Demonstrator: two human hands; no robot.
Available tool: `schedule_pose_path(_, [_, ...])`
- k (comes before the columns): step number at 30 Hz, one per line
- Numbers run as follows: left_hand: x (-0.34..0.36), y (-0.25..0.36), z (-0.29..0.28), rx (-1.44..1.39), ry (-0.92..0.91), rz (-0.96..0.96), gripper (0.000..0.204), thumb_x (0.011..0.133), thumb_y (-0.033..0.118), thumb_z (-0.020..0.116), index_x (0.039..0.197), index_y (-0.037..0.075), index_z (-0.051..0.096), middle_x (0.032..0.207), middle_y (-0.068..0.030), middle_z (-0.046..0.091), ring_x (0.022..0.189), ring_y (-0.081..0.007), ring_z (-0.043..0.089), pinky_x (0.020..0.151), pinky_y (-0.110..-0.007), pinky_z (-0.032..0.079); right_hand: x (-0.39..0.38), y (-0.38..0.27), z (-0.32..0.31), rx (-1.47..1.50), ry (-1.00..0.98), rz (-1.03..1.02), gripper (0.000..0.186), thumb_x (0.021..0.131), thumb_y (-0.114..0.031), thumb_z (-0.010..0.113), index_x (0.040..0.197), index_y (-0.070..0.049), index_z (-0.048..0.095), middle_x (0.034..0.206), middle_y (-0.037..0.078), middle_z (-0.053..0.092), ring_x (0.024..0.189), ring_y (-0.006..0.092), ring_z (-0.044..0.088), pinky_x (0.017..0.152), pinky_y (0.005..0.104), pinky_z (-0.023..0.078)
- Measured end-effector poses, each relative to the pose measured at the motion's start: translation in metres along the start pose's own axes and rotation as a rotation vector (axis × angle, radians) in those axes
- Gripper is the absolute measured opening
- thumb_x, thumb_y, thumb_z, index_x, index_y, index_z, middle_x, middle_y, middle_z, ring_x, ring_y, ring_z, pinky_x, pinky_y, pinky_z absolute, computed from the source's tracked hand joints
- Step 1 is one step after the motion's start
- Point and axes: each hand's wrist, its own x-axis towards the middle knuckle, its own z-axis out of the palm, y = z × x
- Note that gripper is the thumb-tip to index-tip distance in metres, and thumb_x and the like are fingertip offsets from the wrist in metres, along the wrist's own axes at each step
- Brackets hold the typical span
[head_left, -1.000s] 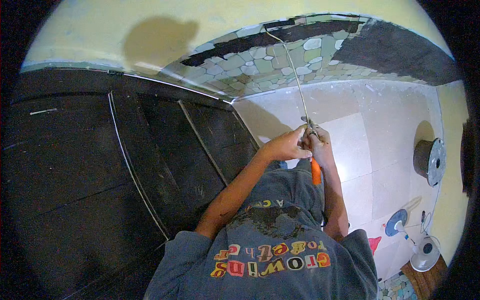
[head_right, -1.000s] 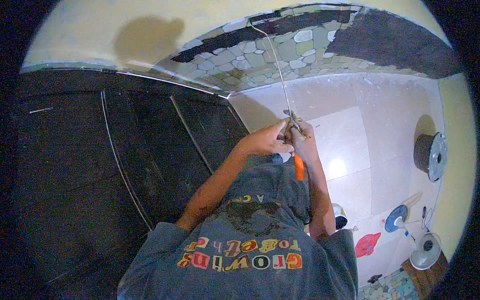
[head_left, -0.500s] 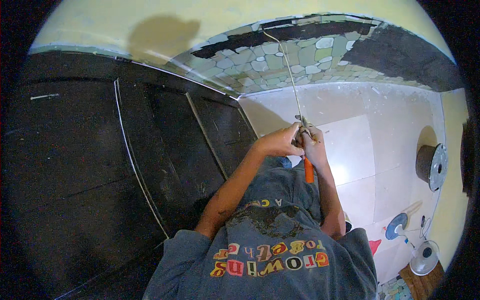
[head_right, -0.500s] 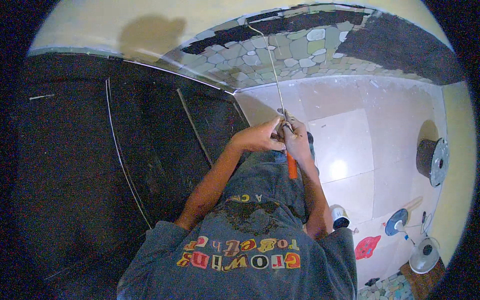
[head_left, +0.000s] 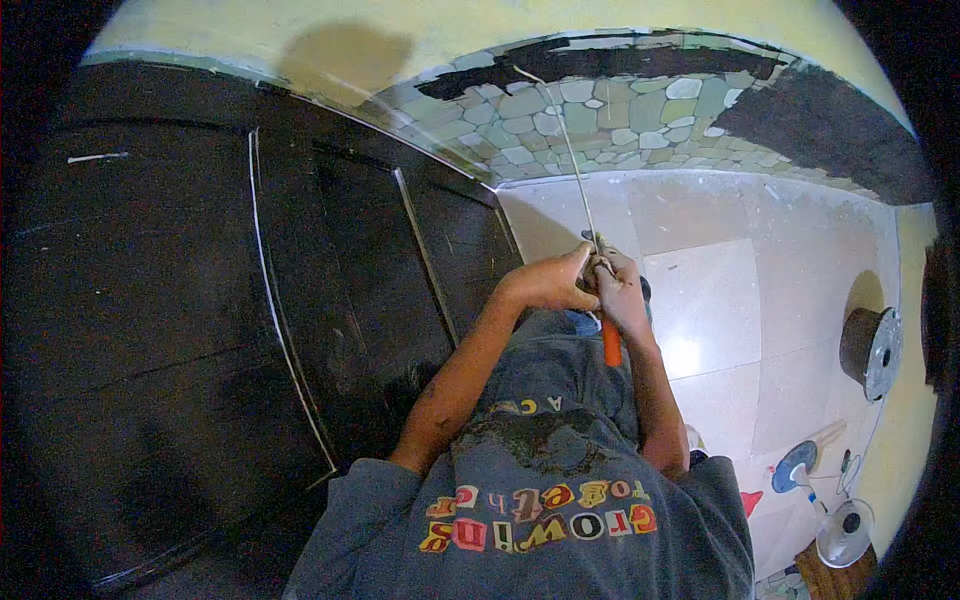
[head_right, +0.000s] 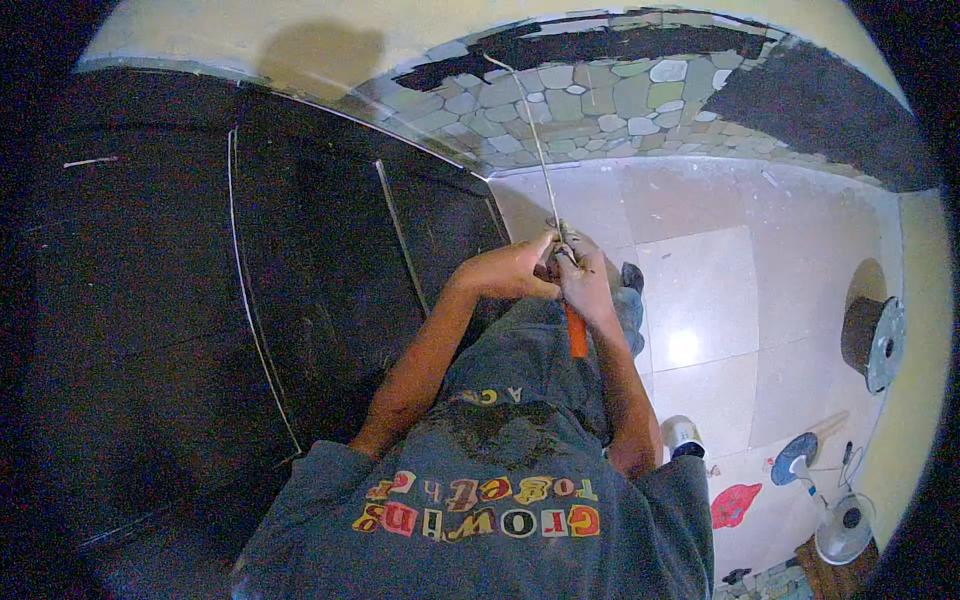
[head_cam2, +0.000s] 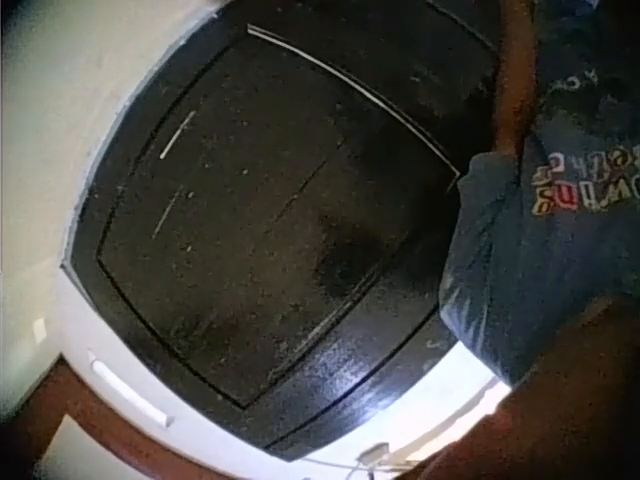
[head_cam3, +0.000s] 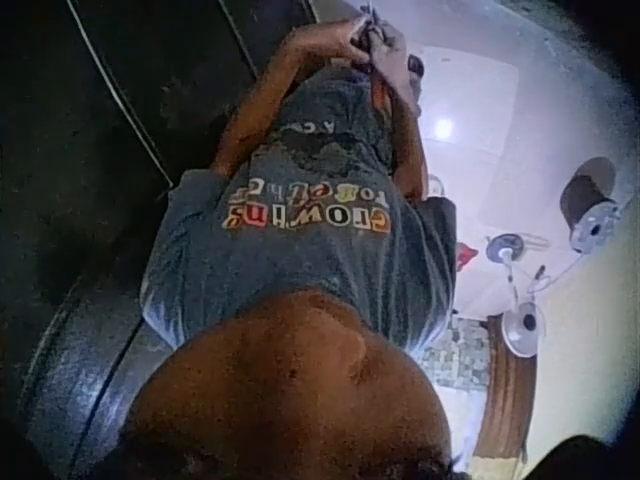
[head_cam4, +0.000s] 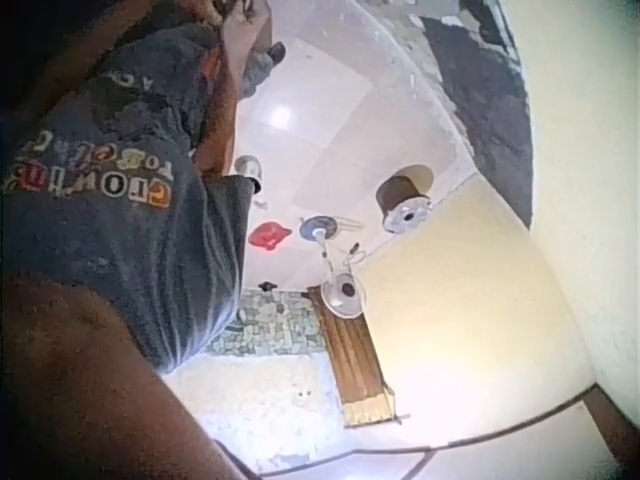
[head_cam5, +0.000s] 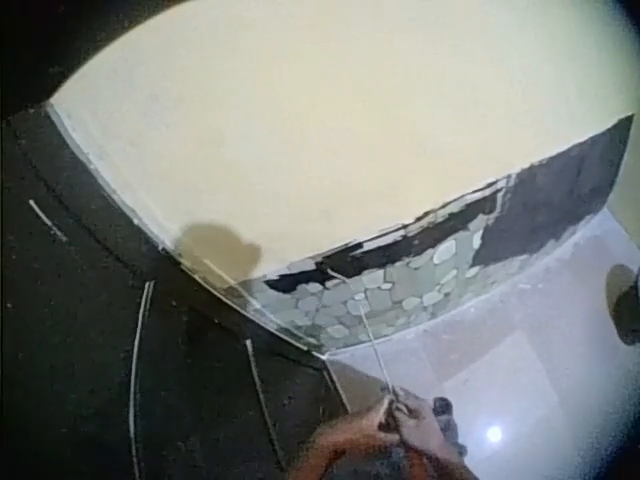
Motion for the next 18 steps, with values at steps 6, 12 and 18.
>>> schedule_pose_path(6, [-0.013,-0.014,-0.011,-0.013,-0.018,0.022,0.071,0.076,0.024,0.075,0.128,-0.003,0.034,0.105,-0.0177,0.062,0.098,-0.0209,0.062,0.085,-0.033,0.05,0.011,0.042,0.014,-0.082,-0.128,0.0,0.025,0.089,-0.006,0.053,0.111,0.004,0.061,0.085,0.005,0.061,0.079,0.0103,0.056,0.073,0.0257,0.047])
schedule_pose_path(12, [-0.023,-0.036,-0.016,0.034,0.023,0.015,0.068,0.074,0.025,0.075,0.123,-0.003,0.037,0.102,-0.017,0.062,0.093,-0.0199,0.061,0.08,-0.033,0.051,0.0,0.025,0.043,-0.131,0.015,0.02,0.026,0.089,-0.009,0.056,0.11,0.004,0.062,0.09,0.012,0.065,0.087,0.0167,0.061,0.08,0.0314,0.049])
schedule_pose_path(18, [-0.031,-0.036,-0.024,0.028,-0.001,-0.024,0.067,0.074,0.021,0.076,0.125,0.0,0.038,0.106,-0.0149,0.06,0.098,-0.0172,0.059,0.085,-0.033,0.049,0.011,0.059,0.051,-0.099,-0.023,-0.01,0.014,0.09,-0.011,0.052,0.094,0.0,0.059,0.073,-0.001,0.055,0.068,0.0086,0.05,0.061,0.0249,0.043])
